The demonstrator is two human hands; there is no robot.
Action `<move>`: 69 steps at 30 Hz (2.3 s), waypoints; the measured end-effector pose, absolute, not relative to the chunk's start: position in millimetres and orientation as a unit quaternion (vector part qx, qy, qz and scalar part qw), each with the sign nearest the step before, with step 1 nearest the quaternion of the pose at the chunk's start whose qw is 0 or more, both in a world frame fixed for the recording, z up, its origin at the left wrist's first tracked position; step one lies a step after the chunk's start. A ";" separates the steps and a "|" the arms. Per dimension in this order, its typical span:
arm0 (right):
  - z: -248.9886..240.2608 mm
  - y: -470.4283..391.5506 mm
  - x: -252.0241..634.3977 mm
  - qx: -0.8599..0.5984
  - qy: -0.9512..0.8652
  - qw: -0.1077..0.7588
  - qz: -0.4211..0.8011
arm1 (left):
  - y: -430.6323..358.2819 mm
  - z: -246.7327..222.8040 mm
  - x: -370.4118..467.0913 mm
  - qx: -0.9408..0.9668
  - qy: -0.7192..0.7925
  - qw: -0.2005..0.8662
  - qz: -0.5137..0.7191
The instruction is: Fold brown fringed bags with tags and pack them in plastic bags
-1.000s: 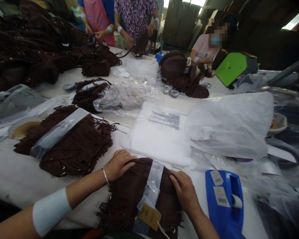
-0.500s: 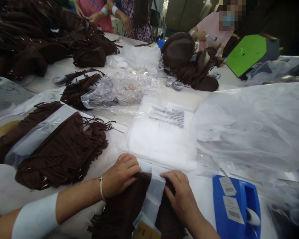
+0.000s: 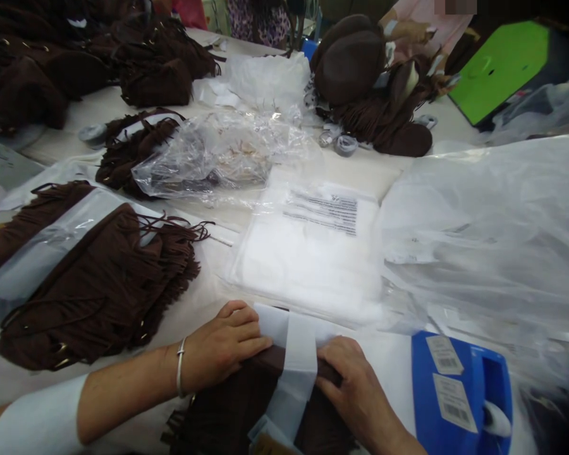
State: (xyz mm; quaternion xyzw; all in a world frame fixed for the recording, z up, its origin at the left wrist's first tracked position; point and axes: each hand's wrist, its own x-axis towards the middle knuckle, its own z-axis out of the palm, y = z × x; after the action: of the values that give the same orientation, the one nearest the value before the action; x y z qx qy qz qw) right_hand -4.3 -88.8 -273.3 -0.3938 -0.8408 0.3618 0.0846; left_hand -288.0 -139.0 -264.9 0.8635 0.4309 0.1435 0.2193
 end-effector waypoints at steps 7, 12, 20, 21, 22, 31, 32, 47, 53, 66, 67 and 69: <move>-286.1 -101.5 17.8 -0.327 -0.897 0.119 0.273 | -164.4 -269.2 -310.6 0.873 0.431 0.146 0.174; -289.3 -102.8 29.9 -0.321 -0.915 0.100 0.224 | -171.3 -272.6 -313.9 0.869 0.444 0.124 0.182; -292.0 -96.4 26.4 -0.392 -0.880 0.118 0.242 | -150.1 -274.5 -311.8 0.836 0.500 0.162 0.159; -293.8 -94.9 23.9 -0.406 -0.871 0.122 0.247 | -145.3 -276.7 -312.0 0.833 0.506 0.164 0.154; -295.5 -93.5 21.6 -0.421 -0.862 0.126 0.252 | -140.6 -279.1 -312.5 0.831 0.510 0.166 0.149; -294.4 -94.5 24.1 -0.545 -0.718 0.199 0.384 | -138.3 -286.0 -313.4 0.805 0.537 0.198 0.159; -294.6 -93.5 24.4 -0.567 -0.693 0.206 0.395 | -141.7 -285.8 -312.6 0.802 0.538 0.196 0.168; -281.4 -71.0 4.4 -0.555 -0.704 0.165 0.410 | -145.8 -276.2 -312.9 0.734 0.609 0.215 0.212; -264.5 -117.6 -25.4 -0.453 -0.844 0.220 0.182 | -158.6 -249.6 -273.4 0.810 0.560 0.079 0.155; -290.1 -109.4 -24.3 -0.422 -0.841 0.130 0.312 | -152.1 -288.7 -266.0 0.832 0.535 0.132 0.072; -284.4 -107.5 -17.3 -0.449 -0.810 0.164 0.339 | -151.4 -284.8 -266.6 0.830 0.534 0.138 0.085; -278.0 -103.9 -4.4 -0.519 -0.741 0.235 0.356 | -148.0 -278.3 -266.3 0.818 0.543 0.145 0.125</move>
State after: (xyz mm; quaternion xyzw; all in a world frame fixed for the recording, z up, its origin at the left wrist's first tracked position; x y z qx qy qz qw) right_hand -4.4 -103.9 -278.0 -0.5191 -0.7408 0.3557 0.2350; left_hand -266.3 -148.0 -278.3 0.8178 0.5426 0.1250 0.1454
